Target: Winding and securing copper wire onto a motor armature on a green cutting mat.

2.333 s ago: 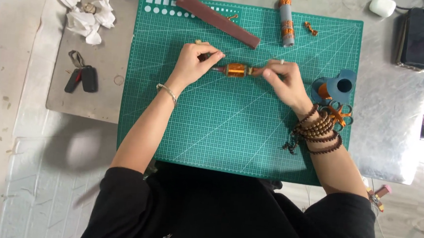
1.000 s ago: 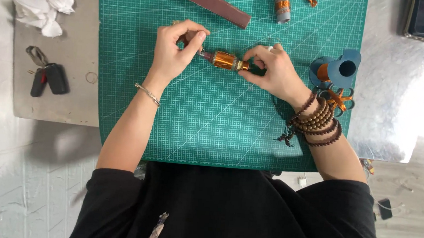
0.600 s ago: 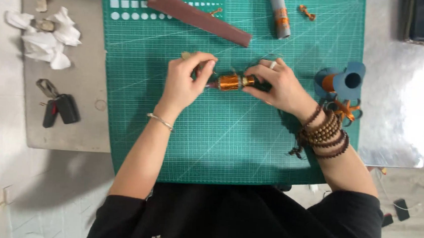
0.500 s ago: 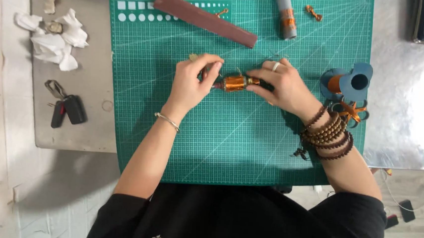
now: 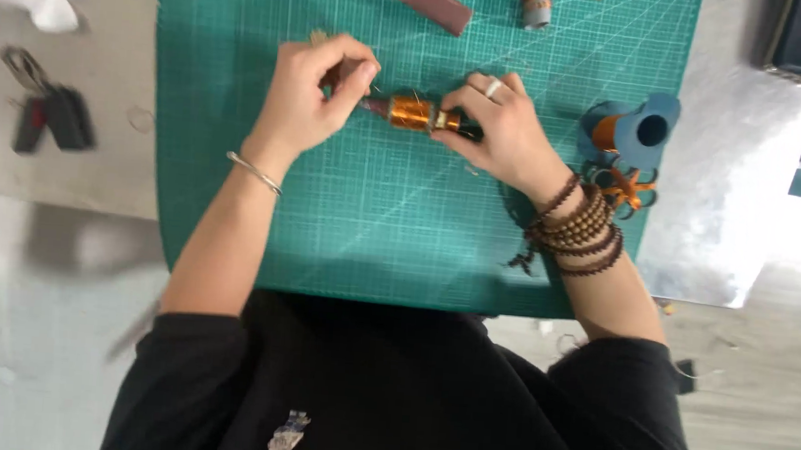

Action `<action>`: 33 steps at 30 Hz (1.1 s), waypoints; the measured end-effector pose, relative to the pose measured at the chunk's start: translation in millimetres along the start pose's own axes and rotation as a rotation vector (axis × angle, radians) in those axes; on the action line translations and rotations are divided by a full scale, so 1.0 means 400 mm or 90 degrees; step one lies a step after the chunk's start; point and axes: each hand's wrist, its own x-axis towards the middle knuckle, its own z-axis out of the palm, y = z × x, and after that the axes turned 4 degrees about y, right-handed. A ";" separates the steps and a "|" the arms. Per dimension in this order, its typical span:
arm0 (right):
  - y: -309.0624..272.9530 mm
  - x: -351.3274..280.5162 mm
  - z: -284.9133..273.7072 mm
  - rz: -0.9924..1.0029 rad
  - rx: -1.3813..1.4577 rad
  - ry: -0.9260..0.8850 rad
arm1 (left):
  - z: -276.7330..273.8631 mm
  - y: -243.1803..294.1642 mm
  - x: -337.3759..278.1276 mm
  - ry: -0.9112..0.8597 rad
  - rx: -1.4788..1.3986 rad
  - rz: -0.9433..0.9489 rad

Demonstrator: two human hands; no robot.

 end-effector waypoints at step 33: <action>-0.006 -0.001 -0.005 0.002 0.023 -0.025 | -0.003 0.003 -0.019 -0.038 0.039 0.083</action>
